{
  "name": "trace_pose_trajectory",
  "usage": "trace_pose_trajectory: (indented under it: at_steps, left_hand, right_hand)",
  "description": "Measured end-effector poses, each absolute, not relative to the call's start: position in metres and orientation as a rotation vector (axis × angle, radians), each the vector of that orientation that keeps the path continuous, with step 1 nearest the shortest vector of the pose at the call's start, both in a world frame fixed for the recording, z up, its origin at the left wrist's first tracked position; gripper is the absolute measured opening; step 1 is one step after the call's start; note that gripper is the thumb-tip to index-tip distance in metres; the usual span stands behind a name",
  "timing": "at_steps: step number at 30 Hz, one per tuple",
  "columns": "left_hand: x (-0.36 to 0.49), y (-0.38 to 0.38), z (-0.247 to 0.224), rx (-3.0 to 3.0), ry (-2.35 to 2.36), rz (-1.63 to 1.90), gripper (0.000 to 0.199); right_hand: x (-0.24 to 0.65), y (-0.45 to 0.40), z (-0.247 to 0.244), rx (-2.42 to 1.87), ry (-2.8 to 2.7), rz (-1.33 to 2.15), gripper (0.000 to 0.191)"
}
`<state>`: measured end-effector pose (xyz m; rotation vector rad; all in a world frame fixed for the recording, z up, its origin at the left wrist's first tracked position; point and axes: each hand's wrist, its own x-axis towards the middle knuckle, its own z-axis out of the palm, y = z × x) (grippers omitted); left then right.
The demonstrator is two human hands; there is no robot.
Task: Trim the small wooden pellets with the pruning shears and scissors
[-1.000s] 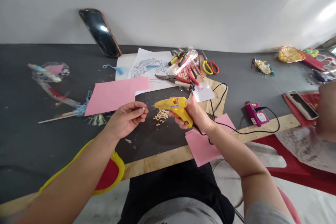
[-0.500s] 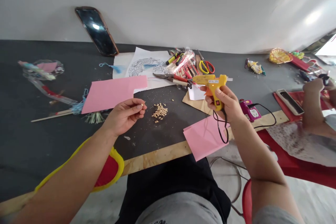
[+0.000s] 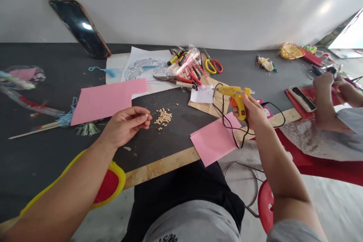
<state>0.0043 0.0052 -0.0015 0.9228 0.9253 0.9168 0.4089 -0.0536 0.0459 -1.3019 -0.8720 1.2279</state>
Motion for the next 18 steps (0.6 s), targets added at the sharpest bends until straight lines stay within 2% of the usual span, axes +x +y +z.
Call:
trace_pose_trajectory:
  at_steps: [9,18]
  left_hand:
    - [0.015,-0.002,0.008,1.227,0.995,0.879,0.028]
    - [0.017,-0.008,0.018,1.372,1.093,0.793,0.032]
  right_hand:
    - [0.401,-0.069,0.017,-1.415,-0.928,1.680,0.050]
    - [0.405,-0.041,0.005,-1.384,-0.968,1.512,0.046]
